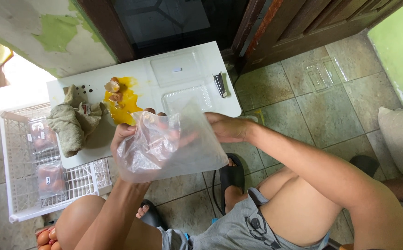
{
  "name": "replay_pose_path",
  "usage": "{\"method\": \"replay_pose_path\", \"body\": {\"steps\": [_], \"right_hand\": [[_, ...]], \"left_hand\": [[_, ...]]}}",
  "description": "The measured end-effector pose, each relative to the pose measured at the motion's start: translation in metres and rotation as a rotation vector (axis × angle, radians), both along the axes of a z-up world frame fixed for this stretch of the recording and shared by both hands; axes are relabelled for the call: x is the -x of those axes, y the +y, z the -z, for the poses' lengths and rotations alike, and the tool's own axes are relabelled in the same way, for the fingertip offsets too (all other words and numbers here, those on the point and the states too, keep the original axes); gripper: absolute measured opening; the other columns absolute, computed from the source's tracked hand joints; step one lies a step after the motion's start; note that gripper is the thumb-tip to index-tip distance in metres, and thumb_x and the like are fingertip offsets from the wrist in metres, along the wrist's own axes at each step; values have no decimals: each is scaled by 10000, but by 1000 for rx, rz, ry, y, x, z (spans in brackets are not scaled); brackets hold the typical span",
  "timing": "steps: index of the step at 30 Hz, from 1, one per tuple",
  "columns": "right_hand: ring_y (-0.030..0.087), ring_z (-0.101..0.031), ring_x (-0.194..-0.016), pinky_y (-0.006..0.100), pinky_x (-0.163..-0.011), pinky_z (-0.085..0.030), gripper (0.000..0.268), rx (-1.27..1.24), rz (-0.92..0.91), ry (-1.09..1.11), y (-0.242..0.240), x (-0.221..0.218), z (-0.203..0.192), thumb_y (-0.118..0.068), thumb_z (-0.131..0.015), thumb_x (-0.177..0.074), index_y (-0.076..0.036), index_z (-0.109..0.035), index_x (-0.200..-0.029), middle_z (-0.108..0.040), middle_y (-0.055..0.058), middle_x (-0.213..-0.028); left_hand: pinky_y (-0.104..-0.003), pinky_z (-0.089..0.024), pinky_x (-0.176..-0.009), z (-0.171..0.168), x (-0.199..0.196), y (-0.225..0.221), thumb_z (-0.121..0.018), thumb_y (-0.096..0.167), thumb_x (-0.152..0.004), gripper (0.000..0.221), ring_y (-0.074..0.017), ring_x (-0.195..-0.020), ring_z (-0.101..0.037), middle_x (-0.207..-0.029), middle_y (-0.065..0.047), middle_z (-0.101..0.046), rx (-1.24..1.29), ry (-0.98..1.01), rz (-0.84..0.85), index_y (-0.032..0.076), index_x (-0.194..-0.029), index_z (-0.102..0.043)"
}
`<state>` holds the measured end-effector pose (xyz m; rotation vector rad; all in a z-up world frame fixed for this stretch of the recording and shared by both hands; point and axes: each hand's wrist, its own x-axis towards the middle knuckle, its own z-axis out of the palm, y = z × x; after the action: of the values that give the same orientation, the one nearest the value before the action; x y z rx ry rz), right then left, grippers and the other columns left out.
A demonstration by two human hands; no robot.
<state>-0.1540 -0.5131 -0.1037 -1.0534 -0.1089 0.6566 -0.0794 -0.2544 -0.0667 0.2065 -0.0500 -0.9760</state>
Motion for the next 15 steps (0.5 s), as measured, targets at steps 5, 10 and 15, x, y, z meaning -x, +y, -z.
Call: {"method": "replay_pose_path", "body": {"steps": [5, 10, 15], "right_hand": [[317, -760, -1139, 541, -1115, -573, 398, 119, 138, -72, -44, -4, 17, -319, -738, -1055, -95, -734, -1384, -781, 129, -1207], [249, -821, -989, 420, -891, -723, 332, 100, 464, -99, -74, 7, -11, -297, -815, -1024, -62, -753, -1251, -809, 124, -1128], [165, -797, -981, 307, -859, -692, 317, 161, 514, -121, -106, 24, -11, -210, -866, -972, -54, -743, -1219, -809, 62, -1094]], "left_hand": [[-511, -517, -991, -25, -3, 5, -668, 201, -797, 312, -236, -977, -694, -1026, -9, -685, -233, 3, -154, 167, -1097, -592], [-480, -563, -755, 78, -50, 56, -585, 161, -787, 95, -248, -678, -595, -732, -85, -569, -532, -212, -215, 121, -872, -600], [-395, -566, -639, 26, -53, 70, -541, 139, -996, 163, -253, -714, -625, -884, -120, -595, -832, -841, 71, 16, -1001, -649]]}}
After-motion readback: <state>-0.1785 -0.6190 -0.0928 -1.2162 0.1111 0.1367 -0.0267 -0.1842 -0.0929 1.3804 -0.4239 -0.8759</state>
